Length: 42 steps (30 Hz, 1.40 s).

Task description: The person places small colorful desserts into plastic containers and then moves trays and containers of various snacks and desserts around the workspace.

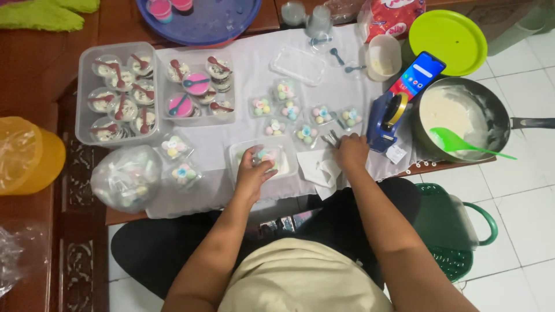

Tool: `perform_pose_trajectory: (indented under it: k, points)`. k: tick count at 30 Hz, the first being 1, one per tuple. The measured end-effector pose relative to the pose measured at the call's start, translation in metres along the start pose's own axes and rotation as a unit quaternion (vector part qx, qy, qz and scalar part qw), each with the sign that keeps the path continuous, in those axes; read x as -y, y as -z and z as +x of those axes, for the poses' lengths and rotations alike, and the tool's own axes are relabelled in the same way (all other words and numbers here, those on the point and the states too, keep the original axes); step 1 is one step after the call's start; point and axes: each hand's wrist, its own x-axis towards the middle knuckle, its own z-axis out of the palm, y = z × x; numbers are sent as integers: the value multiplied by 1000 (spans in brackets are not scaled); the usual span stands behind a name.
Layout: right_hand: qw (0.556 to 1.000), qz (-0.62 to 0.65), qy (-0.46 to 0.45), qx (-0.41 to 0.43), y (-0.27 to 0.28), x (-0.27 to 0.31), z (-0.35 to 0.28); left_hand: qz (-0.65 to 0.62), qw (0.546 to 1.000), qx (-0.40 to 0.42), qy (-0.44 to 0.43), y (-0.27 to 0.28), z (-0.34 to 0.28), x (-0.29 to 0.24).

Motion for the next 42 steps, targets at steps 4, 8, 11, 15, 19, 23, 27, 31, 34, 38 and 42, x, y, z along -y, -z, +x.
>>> perform_pose_trajectory:
  k: [4, 8, 11, 15, 19, 23, 27, 31, 34, 38, 42]
  points:
    - [998, 44, 17, -47, -7, -2, -2, 40, 998, -5, -46, -1, -18, -13]
    - [998, 60, 10, -31, 12, -2, -5, 18, 999, -40, -31, 10, -6, -4]
    - [997, 79, -2, 8, 24, 3, -7, 23, 998, -53, -17, 14, -1, 6]
    - [999, 46, 9, 18, 15, 3, -8, 7, 999, -46, -13, 1, -24, -7]
    - [994, 107, -35, 12, -13, -13, 9, 9, 999, -12, -45, -5, -40, -23]
    - [975, 203, -83, 20, -12, -18, 15, 17, 998, 2, -62, -2, -37, -19]
    - [919, 369, -138, -28, -19, -24, 26, -3, 997, 27, -71, -2, -36, -15]
    - [857, 484, -174, -36, -29, -34, 32, -4, 998, 40, -38, -5, -39, -20]
    - [863, 471, -182, -12, -26, -36, 27, 50, 996, 76, -16, -8, -34, -5]
    - [874, 440, -205, 12, -44, -47, 31, 98, 984, 150, 10, -36, -23, 29]
    - [898, 402, -177, -3, -33, -42, 24, 99, 982, 155, 38, -61, -18, 39]
